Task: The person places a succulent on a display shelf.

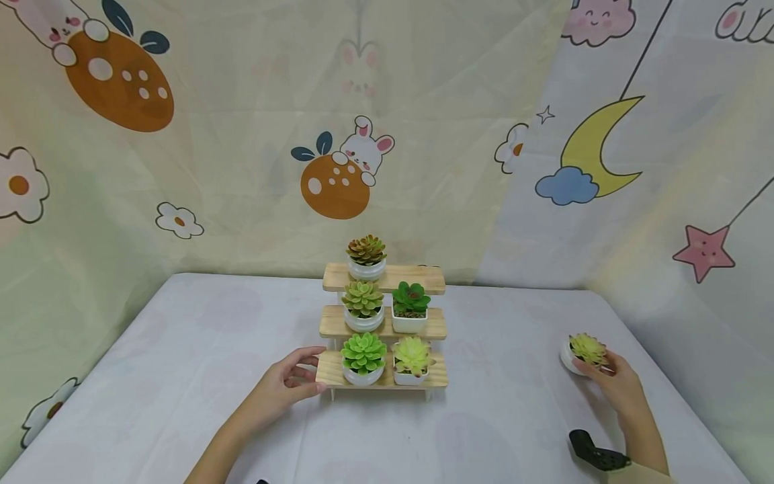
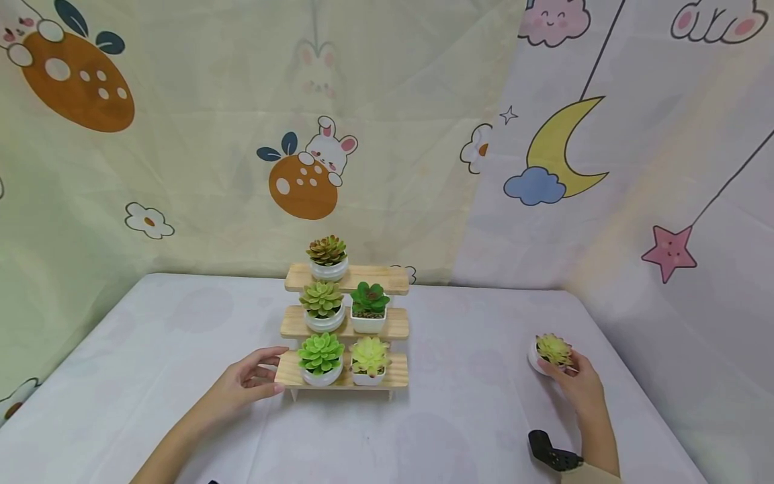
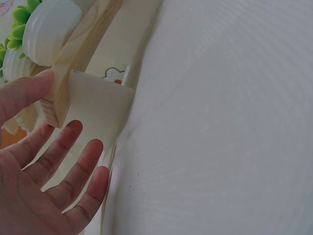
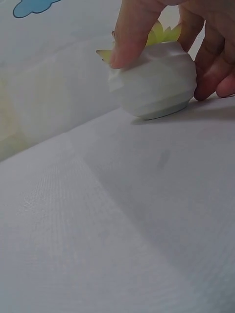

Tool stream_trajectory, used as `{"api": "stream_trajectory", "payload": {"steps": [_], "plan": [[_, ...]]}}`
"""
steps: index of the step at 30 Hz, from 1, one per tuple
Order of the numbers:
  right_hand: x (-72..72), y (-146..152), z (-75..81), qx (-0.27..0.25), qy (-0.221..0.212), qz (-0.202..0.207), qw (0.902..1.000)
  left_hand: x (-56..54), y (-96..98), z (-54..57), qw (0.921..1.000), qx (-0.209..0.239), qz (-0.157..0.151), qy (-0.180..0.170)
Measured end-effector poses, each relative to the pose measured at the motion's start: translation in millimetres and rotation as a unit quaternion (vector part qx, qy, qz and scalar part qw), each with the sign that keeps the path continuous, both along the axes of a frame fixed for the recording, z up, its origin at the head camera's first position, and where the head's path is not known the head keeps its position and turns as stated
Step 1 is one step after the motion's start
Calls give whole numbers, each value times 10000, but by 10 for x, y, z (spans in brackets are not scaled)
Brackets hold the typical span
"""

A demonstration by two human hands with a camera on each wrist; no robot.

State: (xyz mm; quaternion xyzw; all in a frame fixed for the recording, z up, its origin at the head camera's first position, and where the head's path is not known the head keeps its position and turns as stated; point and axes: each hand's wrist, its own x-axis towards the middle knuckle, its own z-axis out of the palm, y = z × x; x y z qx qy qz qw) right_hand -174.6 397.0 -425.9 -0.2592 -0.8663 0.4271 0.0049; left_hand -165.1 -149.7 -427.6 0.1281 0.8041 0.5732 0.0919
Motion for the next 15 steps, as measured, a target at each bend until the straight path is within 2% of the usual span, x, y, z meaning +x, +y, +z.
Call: {"api": "stream_trajectory", "payload": {"steps": [15], "plan": [[21, -58, 61, 207, -31, -84, 9997, 3, -3, -5, 10000, 48, 15, -31]]}}
